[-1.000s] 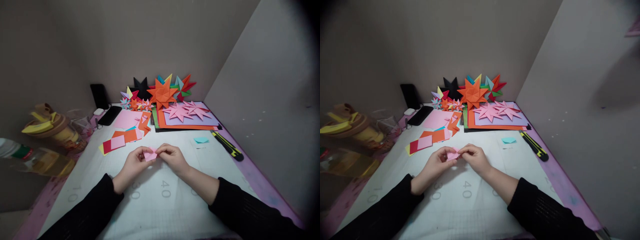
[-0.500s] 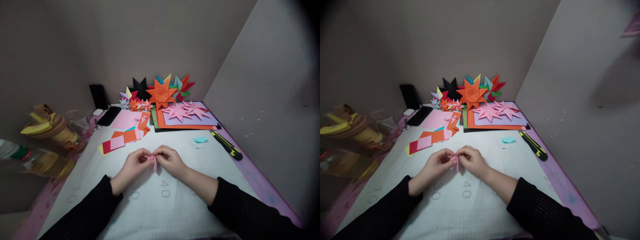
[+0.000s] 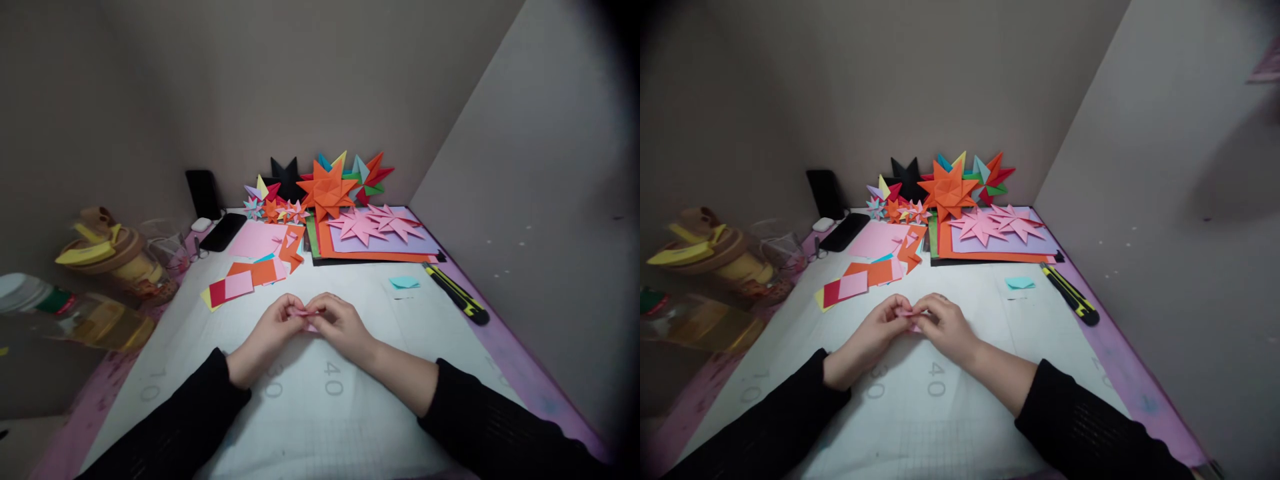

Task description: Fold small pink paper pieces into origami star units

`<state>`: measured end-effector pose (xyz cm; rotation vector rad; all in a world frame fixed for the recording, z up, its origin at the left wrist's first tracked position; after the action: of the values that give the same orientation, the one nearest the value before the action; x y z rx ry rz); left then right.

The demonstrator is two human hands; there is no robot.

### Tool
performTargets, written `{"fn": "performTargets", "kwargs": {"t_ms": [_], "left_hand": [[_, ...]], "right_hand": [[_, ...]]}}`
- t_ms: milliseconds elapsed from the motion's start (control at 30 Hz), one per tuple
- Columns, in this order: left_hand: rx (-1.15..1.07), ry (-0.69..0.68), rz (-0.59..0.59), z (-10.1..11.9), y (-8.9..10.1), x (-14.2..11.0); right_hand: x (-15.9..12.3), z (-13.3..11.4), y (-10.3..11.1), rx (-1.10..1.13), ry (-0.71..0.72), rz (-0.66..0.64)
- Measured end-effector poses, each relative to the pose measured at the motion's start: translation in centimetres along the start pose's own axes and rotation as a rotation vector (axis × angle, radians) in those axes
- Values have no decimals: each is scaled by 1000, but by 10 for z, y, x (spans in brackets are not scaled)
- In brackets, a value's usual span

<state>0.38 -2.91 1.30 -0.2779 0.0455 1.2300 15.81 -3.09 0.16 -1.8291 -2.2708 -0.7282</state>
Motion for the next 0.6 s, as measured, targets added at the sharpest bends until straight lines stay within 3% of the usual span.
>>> {"fn": "performTargets", "kwargs": {"t_ms": [133, 233, 333, 500, 600], "left_hand": [[89, -61, -61, 4, 7, -2], [302, -165, -29, 8, 13, -2], [411, -182, 24, 9, 14, -2], [468, -292, 222, 10, 10, -5], [522, -405, 259, 10, 6, -8]], "right_hand": [[2, 5, 9, -65, 97, -1], [3, 7, 14, -102, 162, -11], [2, 6, 14, -99, 173, -6], [1, 4, 6, 138, -48, 48], [1, 4, 1, 318, -169, 39]]}}
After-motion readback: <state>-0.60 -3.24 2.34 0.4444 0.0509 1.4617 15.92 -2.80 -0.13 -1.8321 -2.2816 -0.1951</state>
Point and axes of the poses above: each hand's wrist, its own x-axis towards the middle knuckle, its own y-axis out of the back of the hand, z = x × y, the point moved 1 cm from there along x, towards the middle knuckle, and after that the axes turned 1 degree about x, right-handed, at the moved point
